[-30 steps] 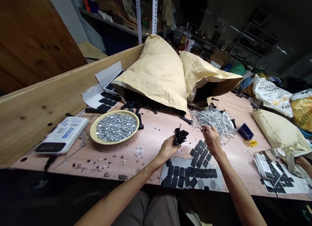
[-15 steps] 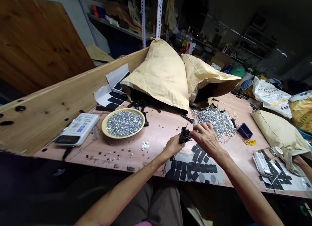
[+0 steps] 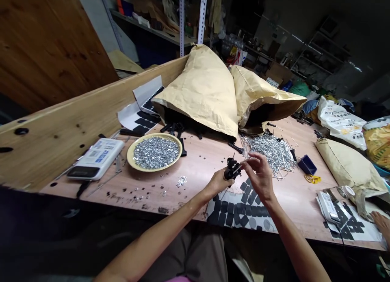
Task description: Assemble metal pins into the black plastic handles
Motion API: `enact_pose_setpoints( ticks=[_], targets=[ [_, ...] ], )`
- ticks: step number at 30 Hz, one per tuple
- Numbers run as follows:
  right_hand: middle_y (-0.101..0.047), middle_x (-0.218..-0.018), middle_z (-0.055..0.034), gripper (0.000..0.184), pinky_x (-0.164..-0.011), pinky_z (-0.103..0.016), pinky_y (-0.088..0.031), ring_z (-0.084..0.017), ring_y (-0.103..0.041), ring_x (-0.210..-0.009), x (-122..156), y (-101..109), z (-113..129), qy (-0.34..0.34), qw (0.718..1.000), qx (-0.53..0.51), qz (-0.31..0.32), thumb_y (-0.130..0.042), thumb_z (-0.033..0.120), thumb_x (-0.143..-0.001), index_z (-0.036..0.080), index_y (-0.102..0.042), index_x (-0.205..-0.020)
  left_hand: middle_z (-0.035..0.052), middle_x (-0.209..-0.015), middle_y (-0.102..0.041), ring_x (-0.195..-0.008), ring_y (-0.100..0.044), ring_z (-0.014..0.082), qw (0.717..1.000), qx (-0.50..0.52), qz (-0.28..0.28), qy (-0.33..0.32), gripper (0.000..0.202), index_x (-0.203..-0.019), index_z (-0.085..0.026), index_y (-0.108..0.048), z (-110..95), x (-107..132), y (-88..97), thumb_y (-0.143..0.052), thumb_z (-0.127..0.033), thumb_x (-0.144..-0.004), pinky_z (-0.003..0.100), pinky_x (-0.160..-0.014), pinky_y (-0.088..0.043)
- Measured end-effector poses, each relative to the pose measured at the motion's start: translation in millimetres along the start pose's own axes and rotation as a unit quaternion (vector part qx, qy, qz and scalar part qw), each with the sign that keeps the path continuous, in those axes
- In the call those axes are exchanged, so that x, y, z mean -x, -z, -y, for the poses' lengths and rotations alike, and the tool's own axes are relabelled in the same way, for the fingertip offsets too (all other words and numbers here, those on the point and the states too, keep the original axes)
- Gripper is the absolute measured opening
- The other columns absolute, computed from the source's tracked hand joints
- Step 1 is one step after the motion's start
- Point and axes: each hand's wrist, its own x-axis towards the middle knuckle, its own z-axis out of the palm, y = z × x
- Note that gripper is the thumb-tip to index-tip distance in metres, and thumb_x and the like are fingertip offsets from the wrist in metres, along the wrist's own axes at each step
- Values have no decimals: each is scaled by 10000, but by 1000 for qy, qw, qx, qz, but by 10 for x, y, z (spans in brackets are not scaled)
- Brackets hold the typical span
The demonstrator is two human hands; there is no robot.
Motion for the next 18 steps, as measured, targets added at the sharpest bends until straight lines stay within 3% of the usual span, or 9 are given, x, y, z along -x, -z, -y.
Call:
enact_pose_setpoints(
  ticks=[6, 13, 18],
  targets=[
    [-668, -861, -23, 130, -728, -296, -557, -152, -675, -785, 24, -119, -162, 28, 999, 36, -19, -593, 229, -827, 223, -577, -956, -26, -660, -621, -635, -574, 152, 999, 33, 2, 5, 284, -839, -158, -656, 16, -36, -7, -567, -69, -584, 218, -552, -388],
    [-684, -848, -35, 83, -735, -329, -531, -178, -645, -805, 46, -123, -283, 75, 990, 117, -39, -604, 250, -831, 231, -649, -898, -44, -602, -563, -590, -526, 125, 997, 78, 11, 1, 163, -721, -152, -605, 64, -84, -56, -563, -85, -579, 215, -546, -374],
    [-686, -918, -52, 136, -864, -381, -485, -204, -613, -970, 45, -96, -277, 89, 985, 145, 13, -562, 282, -861, 248, -679, -922, -36, -589, -563, -580, -523, 122, 995, 99, 22, 1, 143, -712, -136, -606, 69, -107, -50, -574, -87, -581, 217, -539, -377]
  ],
)
